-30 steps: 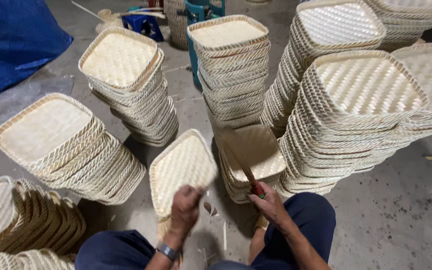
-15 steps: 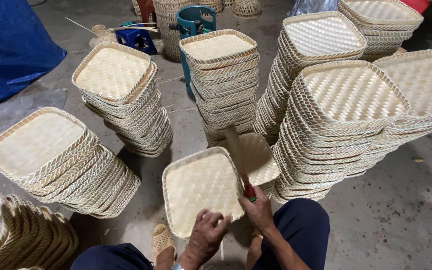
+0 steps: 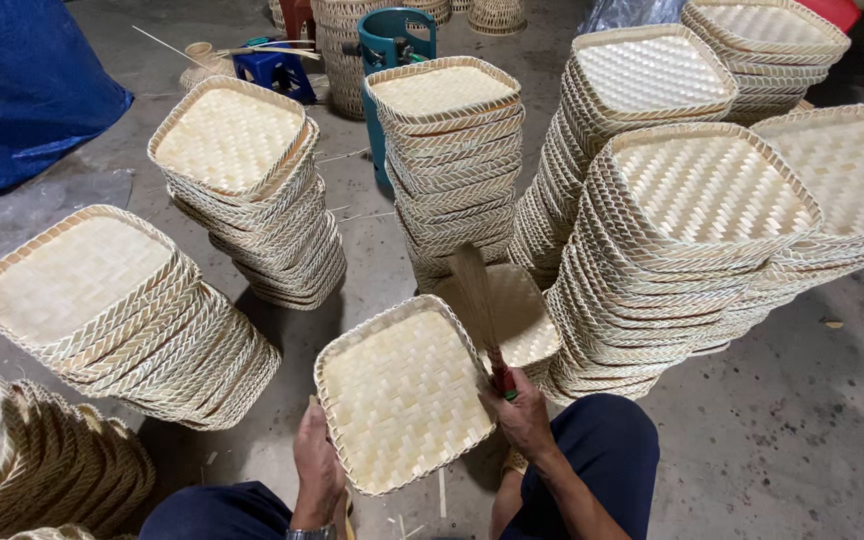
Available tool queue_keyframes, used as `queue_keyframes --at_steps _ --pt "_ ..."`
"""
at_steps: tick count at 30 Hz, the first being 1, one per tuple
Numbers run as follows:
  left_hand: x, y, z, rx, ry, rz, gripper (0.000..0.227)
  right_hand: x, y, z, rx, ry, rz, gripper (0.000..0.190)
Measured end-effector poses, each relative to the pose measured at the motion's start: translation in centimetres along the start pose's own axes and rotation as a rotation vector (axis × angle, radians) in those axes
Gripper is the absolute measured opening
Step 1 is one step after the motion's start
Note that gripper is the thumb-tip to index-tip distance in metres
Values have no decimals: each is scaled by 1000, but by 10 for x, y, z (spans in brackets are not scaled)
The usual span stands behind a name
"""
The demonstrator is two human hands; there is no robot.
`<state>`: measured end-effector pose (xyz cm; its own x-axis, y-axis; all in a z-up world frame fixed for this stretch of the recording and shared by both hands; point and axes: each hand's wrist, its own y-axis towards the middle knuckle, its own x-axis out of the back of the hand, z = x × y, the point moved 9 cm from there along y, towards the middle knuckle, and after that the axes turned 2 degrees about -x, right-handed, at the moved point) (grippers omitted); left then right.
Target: The person uses a small broom to sweep debris out of woven trays, handling them one at a time and placing them into stacks on the floor.
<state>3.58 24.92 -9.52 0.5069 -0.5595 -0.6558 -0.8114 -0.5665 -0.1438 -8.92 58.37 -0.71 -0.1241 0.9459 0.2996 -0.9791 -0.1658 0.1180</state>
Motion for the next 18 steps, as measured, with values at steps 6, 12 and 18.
queue_keyframes --at_steps 6,12,18 --pt "27 11 3 10 -17 -147 38 1 5 14 99 -164 47 21" --pt "1 9 -50 -194 233 -165 43 -6 2 93 481 -510 132 49" --pt "-20 11 -96 -411 291 -183 45 -42 -2 79 439 -673 507 33"
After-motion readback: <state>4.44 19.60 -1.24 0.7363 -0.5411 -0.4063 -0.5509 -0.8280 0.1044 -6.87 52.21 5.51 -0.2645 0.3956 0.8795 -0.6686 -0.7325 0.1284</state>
